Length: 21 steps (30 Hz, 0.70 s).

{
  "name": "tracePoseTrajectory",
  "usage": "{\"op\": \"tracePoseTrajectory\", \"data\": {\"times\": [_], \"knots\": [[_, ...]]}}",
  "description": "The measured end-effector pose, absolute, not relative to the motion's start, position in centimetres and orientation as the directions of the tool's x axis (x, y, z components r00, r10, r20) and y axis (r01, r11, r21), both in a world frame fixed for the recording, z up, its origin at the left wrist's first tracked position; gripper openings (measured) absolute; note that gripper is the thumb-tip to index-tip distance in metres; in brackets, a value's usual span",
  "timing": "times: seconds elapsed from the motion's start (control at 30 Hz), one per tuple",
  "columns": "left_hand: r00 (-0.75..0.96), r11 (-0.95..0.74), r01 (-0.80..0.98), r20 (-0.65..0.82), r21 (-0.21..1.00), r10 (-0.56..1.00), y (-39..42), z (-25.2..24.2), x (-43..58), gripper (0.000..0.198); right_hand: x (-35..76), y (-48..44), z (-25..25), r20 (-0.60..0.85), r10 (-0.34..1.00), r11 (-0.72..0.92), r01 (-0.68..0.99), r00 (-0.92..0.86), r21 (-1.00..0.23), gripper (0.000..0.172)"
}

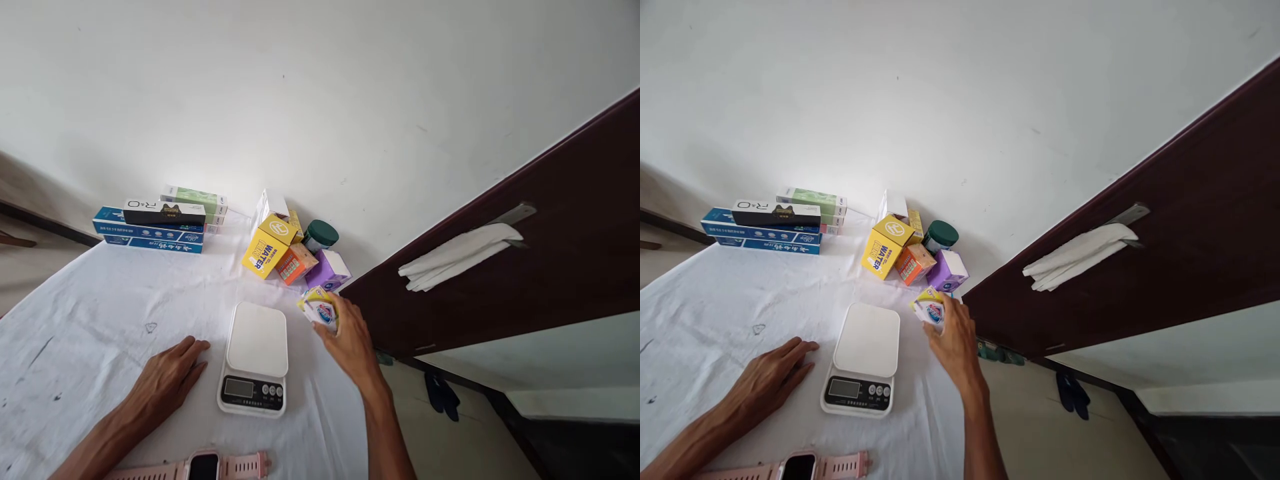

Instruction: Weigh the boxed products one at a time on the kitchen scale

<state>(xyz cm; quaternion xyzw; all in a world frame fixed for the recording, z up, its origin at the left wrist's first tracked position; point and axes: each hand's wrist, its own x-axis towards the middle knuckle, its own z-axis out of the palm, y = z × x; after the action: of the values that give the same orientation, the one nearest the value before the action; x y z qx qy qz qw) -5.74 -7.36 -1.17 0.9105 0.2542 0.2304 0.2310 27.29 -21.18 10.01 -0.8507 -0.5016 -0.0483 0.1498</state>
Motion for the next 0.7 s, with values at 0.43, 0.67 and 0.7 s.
{"op": "tracePoseTrajectory", "data": {"times": [0.43, 0.67, 0.7], "knots": [[0.775, -0.735, 0.377, 0.243, 0.564, 0.583, -7.3, -0.3, -5.6, 0.030, 33.2, -19.1, 7.7, 0.262, 0.830, -0.500, 0.865, 0.493, -0.041, 0.058], [0.803, -0.722, 0.422, 0.144, 0.548, 0.579, -8.1, 0.6, -5.5, 0.025, 26.4, -17.3, 9.0, 0.402, 0.894, -0.157, 0.979, 0.197, -0.131, 0.034], [0.807, -0.715, 0.435, 0.115, 0.548, 0.579, -8.2, 0.9, -5.5, 0.024, 24.8, -16.3, 9.0, 0.409, 0.904, -0.053, 0.983, 0.122, -0.176, 0.032]]}}
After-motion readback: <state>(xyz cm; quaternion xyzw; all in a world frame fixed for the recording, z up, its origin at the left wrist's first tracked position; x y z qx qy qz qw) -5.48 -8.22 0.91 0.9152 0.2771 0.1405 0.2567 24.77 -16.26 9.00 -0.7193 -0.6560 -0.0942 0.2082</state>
